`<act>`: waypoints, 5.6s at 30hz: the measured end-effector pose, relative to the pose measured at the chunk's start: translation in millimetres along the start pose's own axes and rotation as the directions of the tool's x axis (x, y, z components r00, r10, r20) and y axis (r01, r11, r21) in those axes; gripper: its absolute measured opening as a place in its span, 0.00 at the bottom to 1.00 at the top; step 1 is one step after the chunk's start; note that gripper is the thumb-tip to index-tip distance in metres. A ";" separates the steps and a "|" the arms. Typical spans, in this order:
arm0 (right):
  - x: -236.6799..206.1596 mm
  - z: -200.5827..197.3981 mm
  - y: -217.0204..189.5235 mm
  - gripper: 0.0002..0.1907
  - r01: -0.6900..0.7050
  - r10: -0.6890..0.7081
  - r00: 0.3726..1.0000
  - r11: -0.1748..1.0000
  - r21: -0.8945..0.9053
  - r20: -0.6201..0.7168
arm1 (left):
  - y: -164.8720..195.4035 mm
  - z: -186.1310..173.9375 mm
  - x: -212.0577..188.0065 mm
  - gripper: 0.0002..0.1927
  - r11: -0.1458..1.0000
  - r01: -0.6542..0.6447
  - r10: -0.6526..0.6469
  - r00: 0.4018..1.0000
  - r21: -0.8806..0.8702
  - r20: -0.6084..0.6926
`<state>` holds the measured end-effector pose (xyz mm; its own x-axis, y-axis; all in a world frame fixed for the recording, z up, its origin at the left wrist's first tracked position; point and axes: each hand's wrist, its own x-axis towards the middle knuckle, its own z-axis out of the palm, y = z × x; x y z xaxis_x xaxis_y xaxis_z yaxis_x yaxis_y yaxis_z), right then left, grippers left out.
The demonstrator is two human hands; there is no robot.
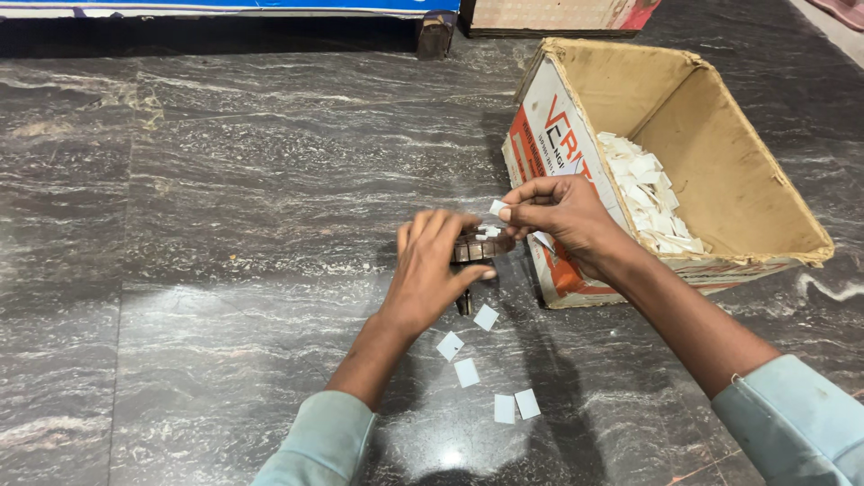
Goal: The person places small white rectangular magnets into slots on a circular metal rotor. They pick up magnets from the floor and insert them one by one into the rotor, occasionally adjusting the rotor's position.
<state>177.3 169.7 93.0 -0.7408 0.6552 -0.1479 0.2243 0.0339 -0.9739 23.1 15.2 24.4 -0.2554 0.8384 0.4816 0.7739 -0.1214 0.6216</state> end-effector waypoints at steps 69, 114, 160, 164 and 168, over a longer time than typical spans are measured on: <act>13.3 84.8 48.0 0.07 0.241 -0.445 0.833 0.827 -0.508 -0.329 | -43.6 22.3 26.2 0.18 0.977 0.184 -0.185 0.983 -0.103 0.007; 14.4 72.3 18.0 0.06 0.365 -0.578 0.816 0.480 -0.798 0.025 | -30.7 18.7 28.0 0.23 0.951 0.309 -0.308 0.950 -0.003 0.053; 16.5 38.0 1.0 0.19 0.434 -0.500 0.835 0.347 -0.831 0.228 | -37.0 0.4 41.4 0.22 0.988 0.134 -0.146 0.970 0.074 0.193; 15.0 36.6 2.5 0.19 0.449 -0.527 0.818 0.331 -0.830 0.233 | -34.7 1.8 41.1 0.21 0.987 0.137 -0.151 0.967 0.084 0.207; 16.9 36.6 3.3 0.20 0.455 -0.530 0.815 0.338 -0.824 0.233 | -34.9 0.4 42.1 0.21 0.984 0.163 -0.175 0.961 0.070 0.216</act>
<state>142.4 153.2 81.0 -0.8703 0.3408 0.3556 0.2608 0.9313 -0.2543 -14.4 55.0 22.7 -0.2554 0.9413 0.2205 0.7606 0.0548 0.6469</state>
